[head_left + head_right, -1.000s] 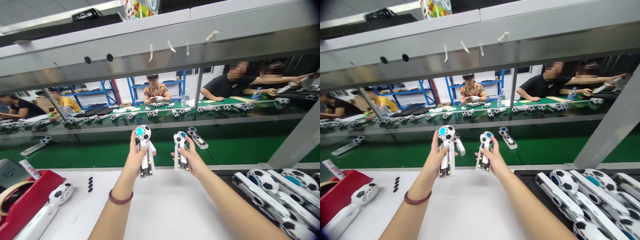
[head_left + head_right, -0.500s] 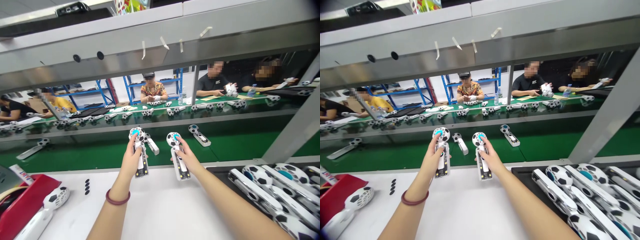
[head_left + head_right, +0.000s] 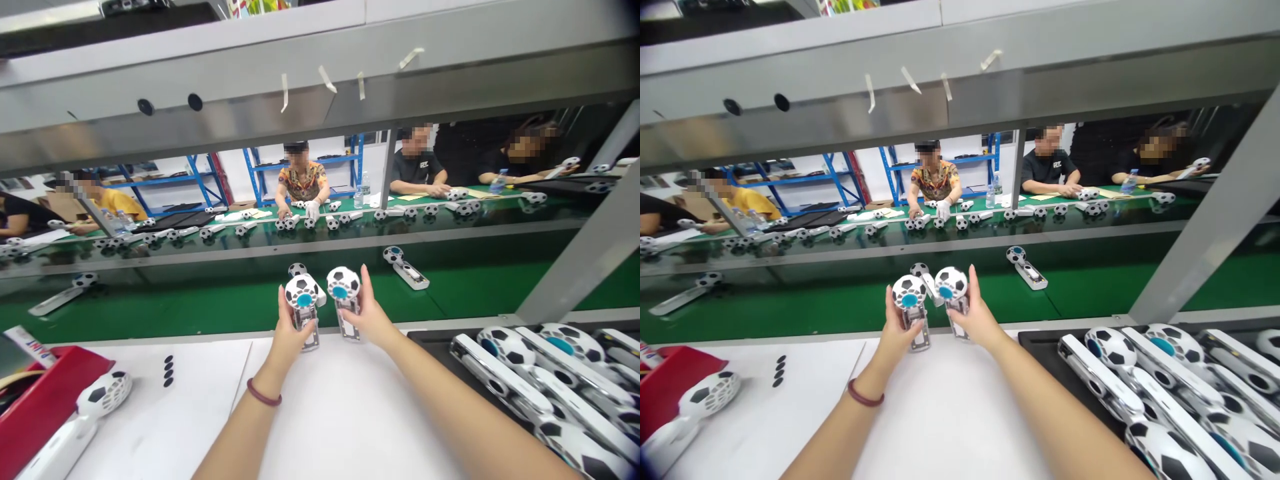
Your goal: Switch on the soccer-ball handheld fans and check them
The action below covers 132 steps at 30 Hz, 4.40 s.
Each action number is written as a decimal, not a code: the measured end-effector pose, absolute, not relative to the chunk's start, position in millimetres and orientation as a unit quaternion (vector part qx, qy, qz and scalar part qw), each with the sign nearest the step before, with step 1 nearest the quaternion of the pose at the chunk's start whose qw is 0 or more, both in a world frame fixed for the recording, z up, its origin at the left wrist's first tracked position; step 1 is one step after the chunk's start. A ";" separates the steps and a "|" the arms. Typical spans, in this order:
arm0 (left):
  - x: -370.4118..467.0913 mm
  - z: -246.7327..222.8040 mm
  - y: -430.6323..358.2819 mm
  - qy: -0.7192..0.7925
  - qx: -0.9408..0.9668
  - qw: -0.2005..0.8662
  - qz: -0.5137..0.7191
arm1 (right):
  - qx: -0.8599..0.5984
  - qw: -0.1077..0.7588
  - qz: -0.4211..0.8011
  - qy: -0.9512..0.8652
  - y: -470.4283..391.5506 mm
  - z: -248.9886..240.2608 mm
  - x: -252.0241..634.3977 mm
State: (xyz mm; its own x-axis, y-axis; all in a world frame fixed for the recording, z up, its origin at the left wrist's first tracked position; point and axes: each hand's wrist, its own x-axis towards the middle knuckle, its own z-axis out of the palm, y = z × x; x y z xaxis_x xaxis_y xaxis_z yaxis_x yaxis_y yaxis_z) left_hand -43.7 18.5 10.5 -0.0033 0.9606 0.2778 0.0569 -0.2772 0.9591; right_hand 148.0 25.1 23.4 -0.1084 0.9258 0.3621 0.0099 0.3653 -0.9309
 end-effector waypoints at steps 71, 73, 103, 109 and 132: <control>-49.3 0.4 12.6 0.336 0.395 0.694 0.499 | -0.300 0.418 0.745 -0.424 17.2 27.4 155.7; -49.5 -0.6 12.9 0.340 0.394 0.695 0.497 | -0.303 0.424 0.739 -0.426 16.9 27.7 154.3; -47.8 12.0 6.4 0.382 0.394 0.680 0.487 | -0.247 0.422 0.705 -0.514 19.2 22.9 154.0; -49.7 3.5 11.2 0.351 0.402 0.689 0.490 | -0.230 0.403 0.731 -0.501 15.3 26.6 153.4; -49.7 -1.9 14.7 0.314 0.430 0.701 0.474 | -0.191 0.460 0.758 -0.422 13.7 34.8 145.4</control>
State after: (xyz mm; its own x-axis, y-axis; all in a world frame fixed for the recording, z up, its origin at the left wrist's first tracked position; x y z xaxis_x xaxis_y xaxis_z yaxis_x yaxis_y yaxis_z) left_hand -49.7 14.7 -1.9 0.3524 0.9353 -0.0322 -0.3945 0.1797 0.9011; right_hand 145.4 13.7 34.8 -0.5045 0.8577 0.0991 -0.5351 -0.2205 -0.8155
